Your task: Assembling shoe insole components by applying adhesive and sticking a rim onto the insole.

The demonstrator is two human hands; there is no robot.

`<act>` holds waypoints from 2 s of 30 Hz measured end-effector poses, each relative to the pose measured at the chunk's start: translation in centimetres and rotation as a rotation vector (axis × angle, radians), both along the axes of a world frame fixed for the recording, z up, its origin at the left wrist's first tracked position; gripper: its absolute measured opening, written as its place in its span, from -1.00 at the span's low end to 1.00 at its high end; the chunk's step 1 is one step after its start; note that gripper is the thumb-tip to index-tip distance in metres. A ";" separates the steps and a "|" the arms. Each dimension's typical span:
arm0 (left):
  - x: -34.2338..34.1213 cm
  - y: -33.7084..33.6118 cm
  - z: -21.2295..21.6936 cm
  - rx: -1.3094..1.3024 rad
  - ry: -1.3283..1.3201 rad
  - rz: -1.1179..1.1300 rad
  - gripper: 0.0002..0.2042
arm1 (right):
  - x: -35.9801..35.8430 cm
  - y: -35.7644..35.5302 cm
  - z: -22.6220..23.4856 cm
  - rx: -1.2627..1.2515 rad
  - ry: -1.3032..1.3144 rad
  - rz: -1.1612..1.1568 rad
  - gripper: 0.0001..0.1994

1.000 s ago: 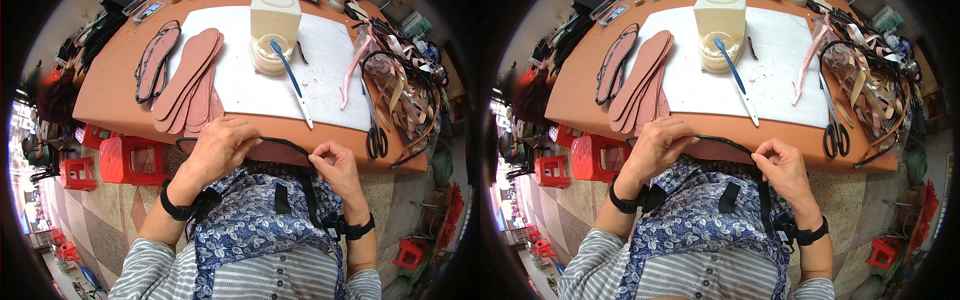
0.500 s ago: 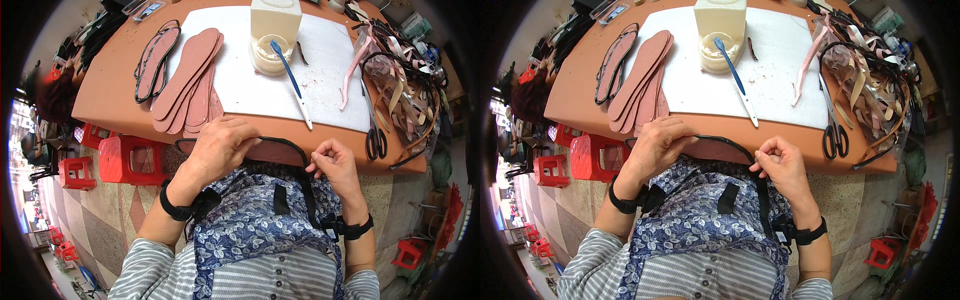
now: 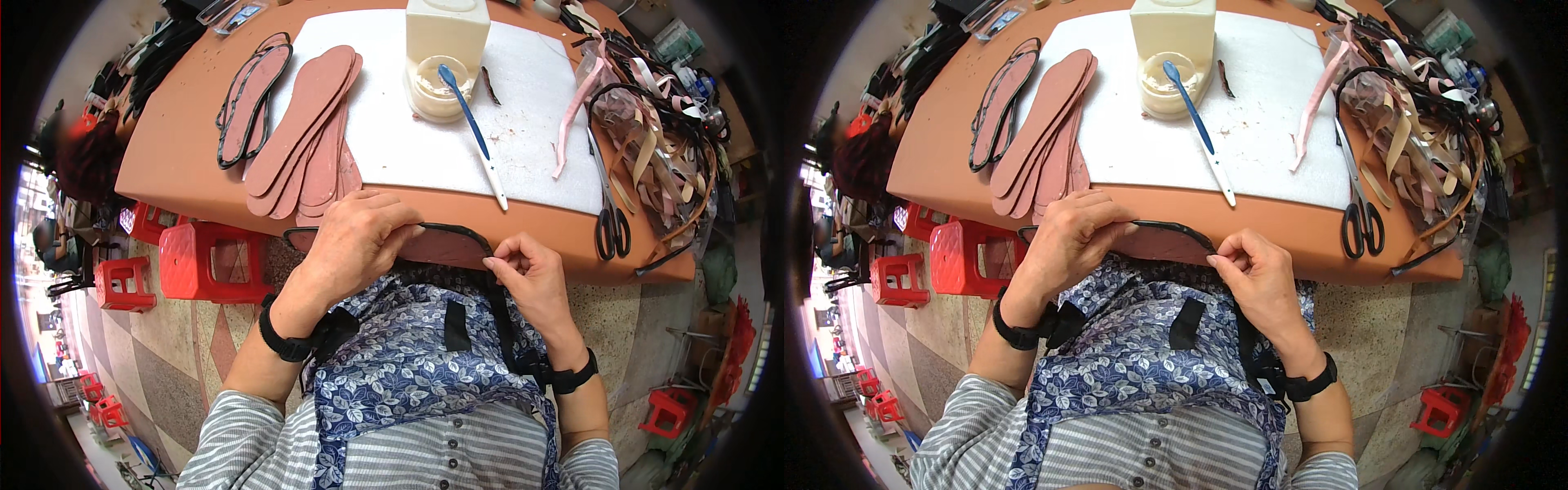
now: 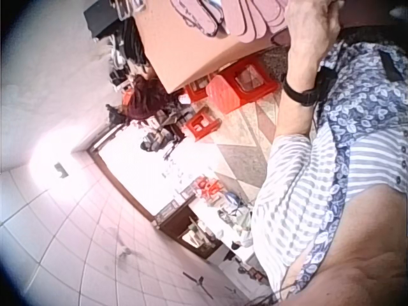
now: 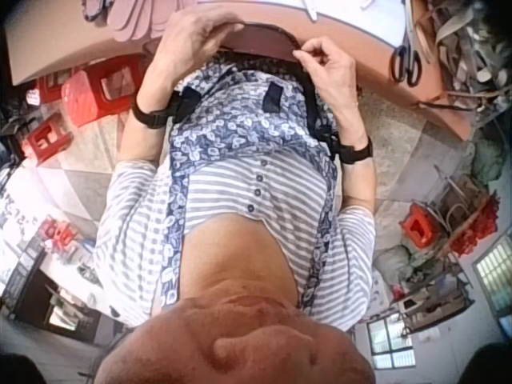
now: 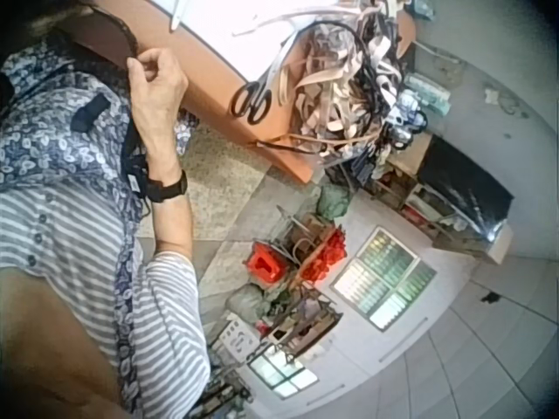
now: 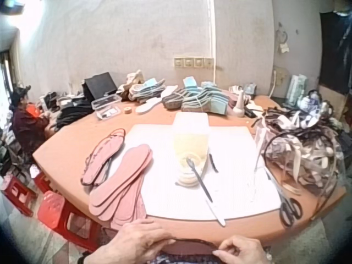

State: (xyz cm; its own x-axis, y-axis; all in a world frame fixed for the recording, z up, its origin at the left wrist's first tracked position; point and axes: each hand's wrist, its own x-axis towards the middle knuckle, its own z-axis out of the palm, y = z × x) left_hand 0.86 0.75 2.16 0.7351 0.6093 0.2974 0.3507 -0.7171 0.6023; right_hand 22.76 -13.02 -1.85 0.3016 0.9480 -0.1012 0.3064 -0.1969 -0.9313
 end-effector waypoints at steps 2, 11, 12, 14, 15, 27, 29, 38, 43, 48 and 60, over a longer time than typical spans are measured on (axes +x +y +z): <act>0.0 0.0 0.1 0.004 -0.001 -0.003 -0.89 | -0.1 0.0 0.2 0.005 -0.022 -0.002 -0.89; -0.1 0.0 -0.1 -0.007 -0.006 0.002 -0.89 | -0.3 -0.2 0.4 -0.002 0.099 -0.048 -0.92; 0.0 0.0 -0.1 -0.008 -0.006 0.002 -0.89 | -0.3 -0.2 0.2 0.014 0.117 -0.041 -0.93; 0.0 0.0 -0.1 -0.008 -0.012 0.002 -0.88 | -0.2 -0.3 0.2 0.030 0.136 -0.033 -0.94; 0.0 0.0 -0.1 -0.008 -0.010 0.003 -0.88 | -0.1 -0.2 0.5 -0.030 0.210 -0.044 -0.94; 0.0 0.1 -0.3 0.011 -0.012 0.004 -0.89 | 0.8 0.0 1.1 -0.143 0.302 -0.058 -0.95; -0.1 0.1 -0.3 0.027 -0.004 0.005 -0.89 | 0.6 -0.1 1.3 -0.149 0.261 -0.057 -0.95; 0.0 -0.1 -0.3 0.021 -0.005 0.002 -0.90 | 0.0 -0.3 1.1 -0.007 0.086 -0.040 -0.95; -0.1 0.0 -0.3 0.024 -0.003 -0.002 -0.90 | 0.5 -0.2 0.7 -0.092 0.308 -0.029 -0.94; 0.0 0.0 -0.6 0.040 -0.007 0.002 -0.91 | 1.2 0.1 0.9 -0.153 0.414 -0.011 -0.93; 0.0 0.0 -0.4 0.031 -0.005 0.004 -0.92 | 1.4 0.0 0.8 -0.139 0.494 -0.014 -0.92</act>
